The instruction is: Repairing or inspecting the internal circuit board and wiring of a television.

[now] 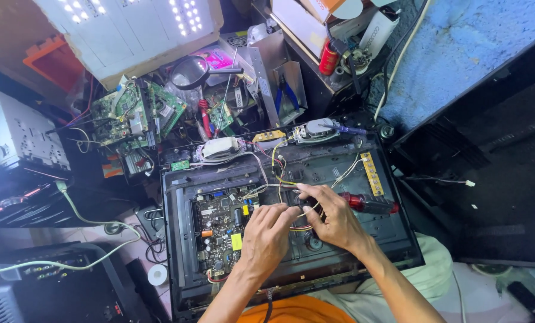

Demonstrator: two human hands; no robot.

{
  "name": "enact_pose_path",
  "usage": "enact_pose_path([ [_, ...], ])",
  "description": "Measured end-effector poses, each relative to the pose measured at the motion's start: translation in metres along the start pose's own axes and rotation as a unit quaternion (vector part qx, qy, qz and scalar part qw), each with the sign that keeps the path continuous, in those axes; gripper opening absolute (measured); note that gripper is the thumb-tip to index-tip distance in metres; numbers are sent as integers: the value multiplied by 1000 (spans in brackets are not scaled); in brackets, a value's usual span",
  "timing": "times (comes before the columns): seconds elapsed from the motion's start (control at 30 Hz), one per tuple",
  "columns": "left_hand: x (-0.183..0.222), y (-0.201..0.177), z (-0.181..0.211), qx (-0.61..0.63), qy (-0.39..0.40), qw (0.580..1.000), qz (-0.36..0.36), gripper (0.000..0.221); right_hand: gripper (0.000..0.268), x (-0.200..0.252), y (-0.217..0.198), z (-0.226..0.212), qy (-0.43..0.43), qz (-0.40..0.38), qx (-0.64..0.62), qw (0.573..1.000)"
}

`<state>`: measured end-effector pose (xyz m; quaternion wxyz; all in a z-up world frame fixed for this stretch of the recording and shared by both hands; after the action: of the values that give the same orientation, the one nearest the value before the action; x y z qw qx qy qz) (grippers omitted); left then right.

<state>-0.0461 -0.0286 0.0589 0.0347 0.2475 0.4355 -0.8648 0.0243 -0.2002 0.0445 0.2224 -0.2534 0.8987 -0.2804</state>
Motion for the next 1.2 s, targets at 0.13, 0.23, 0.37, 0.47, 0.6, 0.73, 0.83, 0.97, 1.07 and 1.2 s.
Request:
enact_pose_path([
  [0.13, -10, -9, 5, 50, 14, 998, 36, 35, 66, 7, 8, 7, -16, 10, 6, 1000],
  [0.23, -16, -10, 5, 126, -22, 991, 27, 34, 64, 13, 14, 5, -24, 134, 54, 989],
  [0.37, -13, -6, 3, 144, -31, 989, 26, 33, 34, 26, 14, -12, -68, 230, 57, 969],
  [0.47, -9, -2, 0, 151, -45, 987, 33, 34, 26, 31, 15, -19, -82, 215, 57, 971],
  [0.6, -5, -2, 0, 150, -60, 986, 38, 24, 22, 12, -6, -32, -25, 253, 66, 965],
  [0.73, -6, -5, -3, 161, -50, 985, 32, 22, 26, -36, -23, -22, 61, 111, 45, 991],
  [0.83, -4, -2, -6, 171, -33, 985, 8, 21, 23, -67, -14, 8, 122, 37, 39, 991],
  [0.97, 0, -5, -9, 174, -35, 984, 7, 28, 24, -100, 7, 40, 49, -27, 80, 995],
  [1.07, 1, -6, -12, 179, -39, 983, 8, 26, 28, -111, 19, 48, 28, -101, 114, 988],
  [1.2, 5, -3, -18, 185, -42, 982, 7, 27, 26, -114, 25, 46, 16, -93, 79, 992],
])
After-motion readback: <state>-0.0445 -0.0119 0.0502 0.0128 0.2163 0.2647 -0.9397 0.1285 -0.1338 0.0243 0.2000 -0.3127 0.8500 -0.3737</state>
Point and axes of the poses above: each hand's wrist, its own x-axis away from the middle knuckle, its own y-axis out of the palm, z = x × y, the point moved 1 cm from there along -x, towards the middle knuckle, and after that the axes turned 4 degrees about -z, right-handed, at the moved point
